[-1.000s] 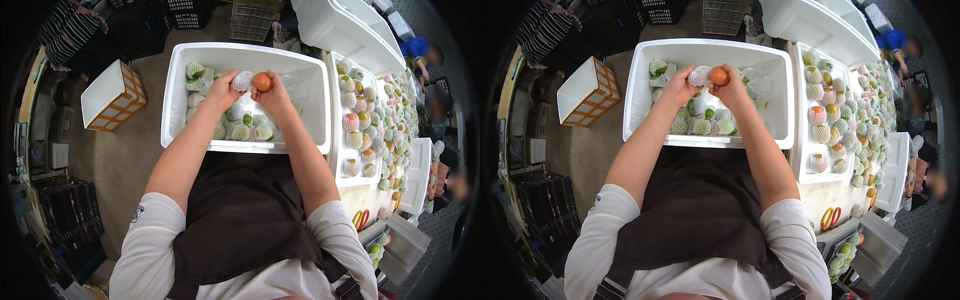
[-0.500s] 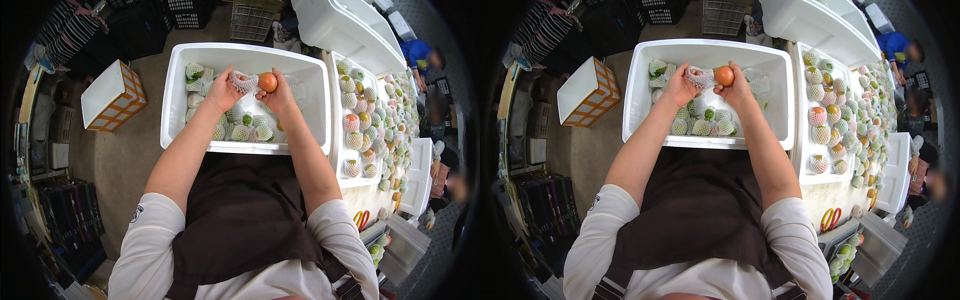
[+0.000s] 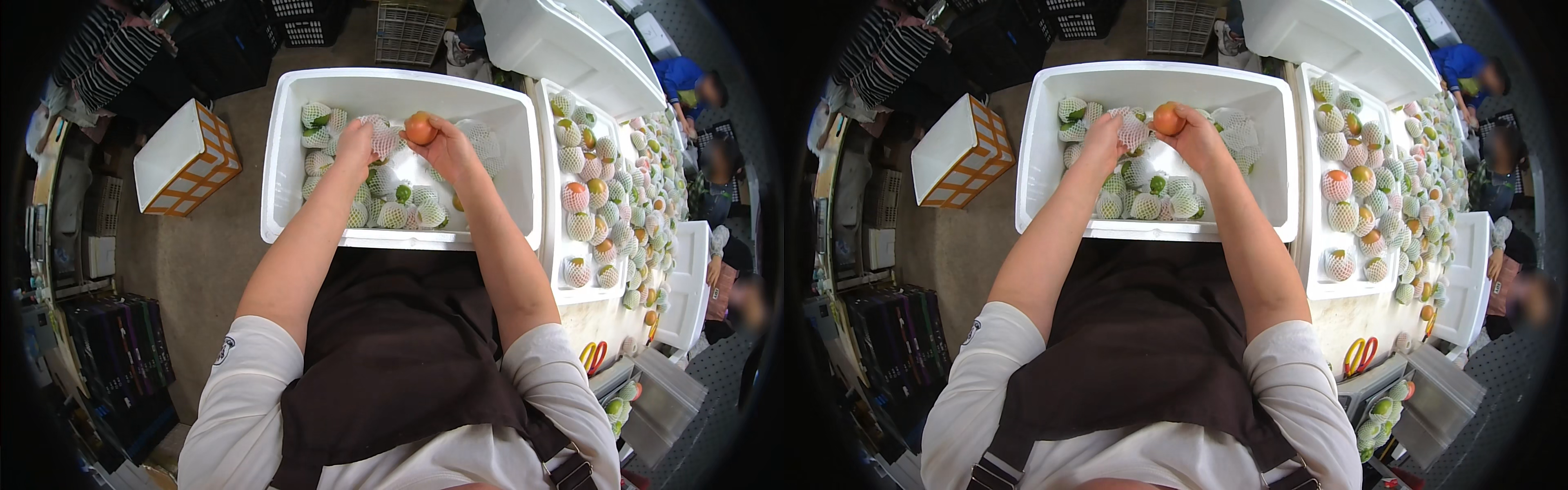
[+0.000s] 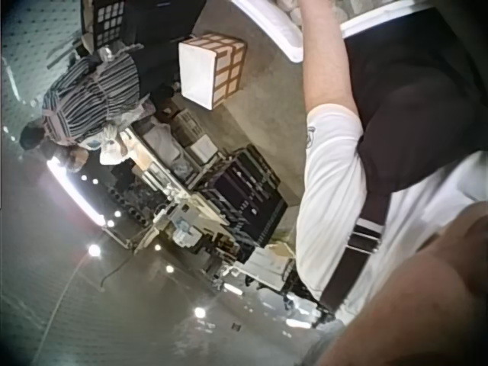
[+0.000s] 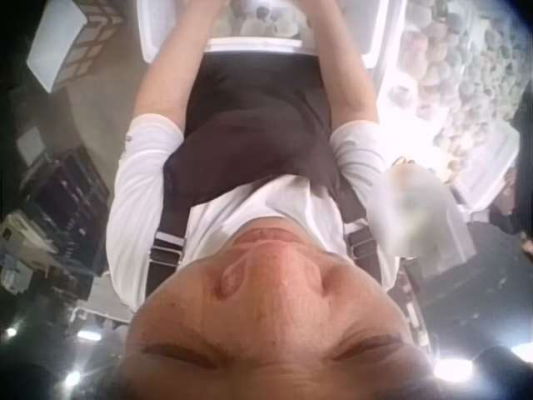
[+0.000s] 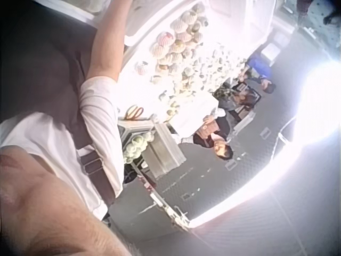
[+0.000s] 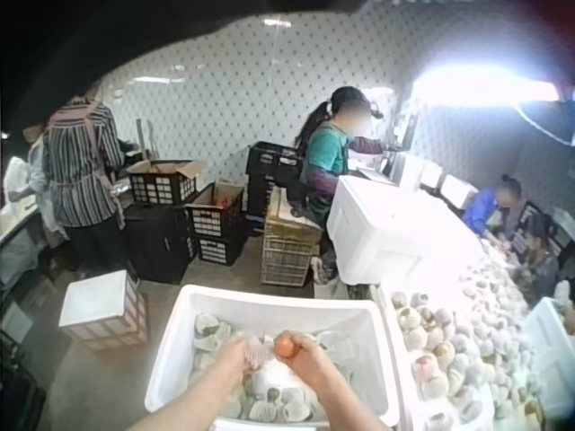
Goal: The person repeatedly picks up green and yellow fruit from a white bin, wraps each piece in a white foam net, and places it into a second bin. The process is continuous and repetitive throughout the clip.
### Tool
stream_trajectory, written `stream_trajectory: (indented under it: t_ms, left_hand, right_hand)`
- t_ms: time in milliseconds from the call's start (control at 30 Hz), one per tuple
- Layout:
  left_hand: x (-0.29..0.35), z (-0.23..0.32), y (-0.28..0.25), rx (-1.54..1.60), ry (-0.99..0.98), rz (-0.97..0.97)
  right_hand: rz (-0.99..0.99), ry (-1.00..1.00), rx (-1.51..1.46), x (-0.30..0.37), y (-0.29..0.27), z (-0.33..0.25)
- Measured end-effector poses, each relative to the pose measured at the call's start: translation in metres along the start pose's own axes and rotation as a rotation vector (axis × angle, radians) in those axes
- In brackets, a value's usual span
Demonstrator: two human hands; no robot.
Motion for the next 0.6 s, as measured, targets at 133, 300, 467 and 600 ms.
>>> stream_trajectory:
  t_ms: [133, 300, 467, 600]
  left_hand:
    - [0.007, -0.021, 0.032, 0.001, -0.244, -0.228]
    - [0.022, -0.008, 0.059, 0.229, -0.206, -0.417]
    - [0.024, 0.009, 0.065, 0.374, -0.121, -0.476]
    - [0.033, 0.021, 0.075, 0.402, -0.077, -0.57]
  right_hand:
    - [-0.002, -0.165, 0.561, 0.008, 0.022, -0.02]
    - [-0.09, -0.203, 0.693, 0.012, 0.046, -0.02]
    - [0.155, -0.163, 0.364, 0.01, -0.004, -0.028]
    - [0.125, 0.021, 0.263, 0.007, -0.003, -0.007]
Point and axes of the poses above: each hand's wrist, its own x-axis away from the middle knuckle, its own y-axis out of the palm, z = x × y, the point moved 10 cm from there along -x, towards the middle knuckle, and after that the axes turned 9 degrees about -z, right-handed, at the moved point
